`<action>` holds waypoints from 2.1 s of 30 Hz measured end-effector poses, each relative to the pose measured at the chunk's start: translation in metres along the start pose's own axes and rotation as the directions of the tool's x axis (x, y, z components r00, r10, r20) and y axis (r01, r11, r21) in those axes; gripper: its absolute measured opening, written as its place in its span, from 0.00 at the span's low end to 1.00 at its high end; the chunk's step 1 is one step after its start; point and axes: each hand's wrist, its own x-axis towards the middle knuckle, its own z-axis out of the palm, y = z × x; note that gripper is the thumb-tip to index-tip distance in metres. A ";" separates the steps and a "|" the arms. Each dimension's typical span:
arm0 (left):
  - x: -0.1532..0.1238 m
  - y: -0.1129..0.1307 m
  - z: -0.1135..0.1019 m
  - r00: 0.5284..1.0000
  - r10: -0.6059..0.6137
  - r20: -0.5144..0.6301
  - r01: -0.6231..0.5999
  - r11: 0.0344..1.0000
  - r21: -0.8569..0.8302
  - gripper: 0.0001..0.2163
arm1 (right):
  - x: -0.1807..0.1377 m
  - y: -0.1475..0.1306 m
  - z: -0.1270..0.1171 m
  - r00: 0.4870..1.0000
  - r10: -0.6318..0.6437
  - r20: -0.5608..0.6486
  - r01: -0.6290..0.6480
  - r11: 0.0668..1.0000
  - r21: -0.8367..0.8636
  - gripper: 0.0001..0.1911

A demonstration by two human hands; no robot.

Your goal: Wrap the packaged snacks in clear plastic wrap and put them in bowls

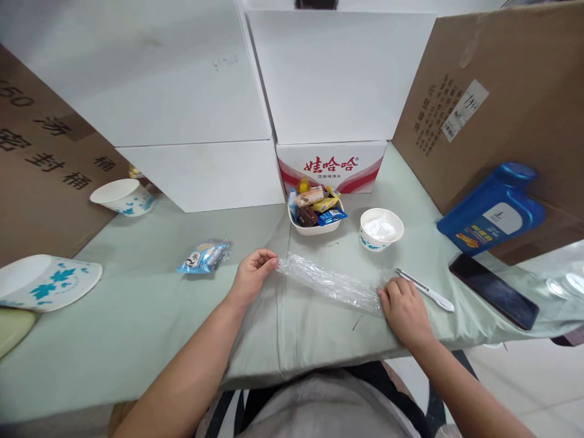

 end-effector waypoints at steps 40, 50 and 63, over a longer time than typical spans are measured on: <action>0.010 -0.024 0.009 0.998 0.057 -0.042 -0.036 0.921 0.387 0.13 | 0.001 -0.002 0.001 1.000 0.019 -0.019 -0.017 0.996 0.083 0.14; 0.010 -0.020 0.009 0.991 0.133 0.028 -0.127 0.829 0.545 0.13 | 0.001 -0.002 0.000 0.999 0.010 -0.033 -0.007 0.996 0.085 0.14; -0.028 -0.010 0.034 0.742 0.236 0.628 -0.649 0.490 0.582 0.16 | -0.003 -0.014 -0.033 0.974 0.176 0.141 -0.226 0.778 0.587 0.14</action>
